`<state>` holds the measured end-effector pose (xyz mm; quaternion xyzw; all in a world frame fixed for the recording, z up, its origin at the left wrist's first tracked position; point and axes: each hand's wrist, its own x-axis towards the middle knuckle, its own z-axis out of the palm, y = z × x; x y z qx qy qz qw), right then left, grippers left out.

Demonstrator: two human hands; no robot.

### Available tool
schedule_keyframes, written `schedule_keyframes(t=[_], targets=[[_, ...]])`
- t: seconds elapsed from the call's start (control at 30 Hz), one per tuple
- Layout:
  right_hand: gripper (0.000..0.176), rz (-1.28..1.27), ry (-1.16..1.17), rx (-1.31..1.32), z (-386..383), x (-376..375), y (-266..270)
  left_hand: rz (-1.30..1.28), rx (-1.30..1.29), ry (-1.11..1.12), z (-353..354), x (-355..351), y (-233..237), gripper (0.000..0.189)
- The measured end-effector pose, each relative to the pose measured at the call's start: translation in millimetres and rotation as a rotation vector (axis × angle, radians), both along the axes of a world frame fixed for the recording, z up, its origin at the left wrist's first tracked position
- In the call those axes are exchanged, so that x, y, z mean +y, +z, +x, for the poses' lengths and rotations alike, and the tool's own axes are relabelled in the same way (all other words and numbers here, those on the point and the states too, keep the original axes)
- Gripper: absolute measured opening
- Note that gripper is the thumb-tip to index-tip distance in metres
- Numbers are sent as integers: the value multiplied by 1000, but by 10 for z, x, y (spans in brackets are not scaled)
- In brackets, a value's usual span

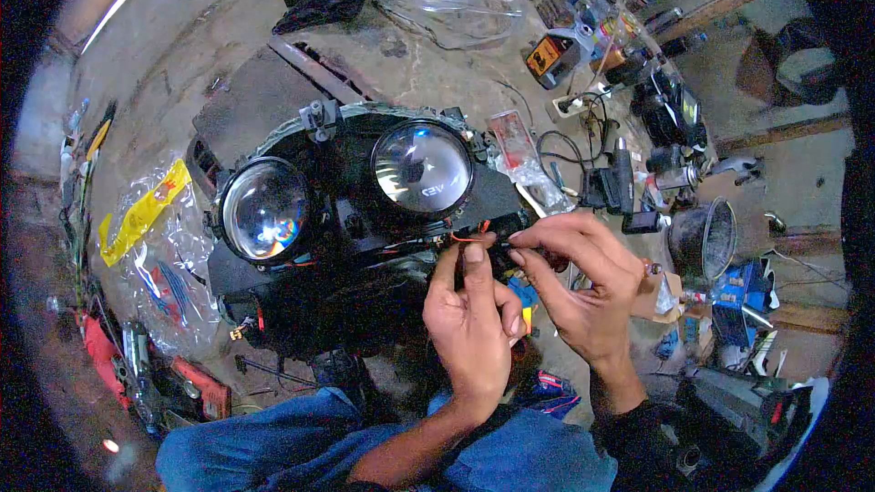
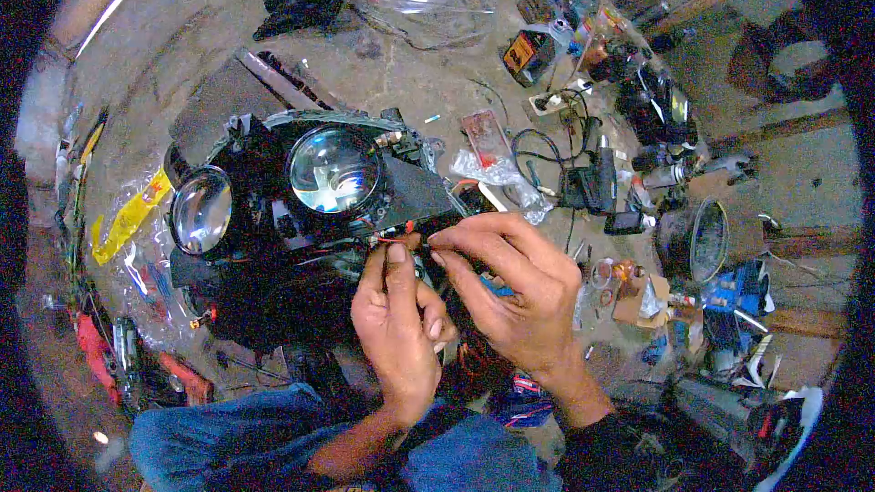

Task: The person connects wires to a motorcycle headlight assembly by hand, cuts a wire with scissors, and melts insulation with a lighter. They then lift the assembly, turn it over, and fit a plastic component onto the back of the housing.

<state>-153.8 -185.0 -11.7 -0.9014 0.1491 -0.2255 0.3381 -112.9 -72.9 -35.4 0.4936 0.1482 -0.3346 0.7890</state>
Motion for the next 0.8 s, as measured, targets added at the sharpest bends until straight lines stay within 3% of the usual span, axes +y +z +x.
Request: schedule_keyframes(t=[0.8], targets=[[19, 1, 33, 17, 11, 4, -6, -38, -41, 57, -64, -11, -64, 33]])
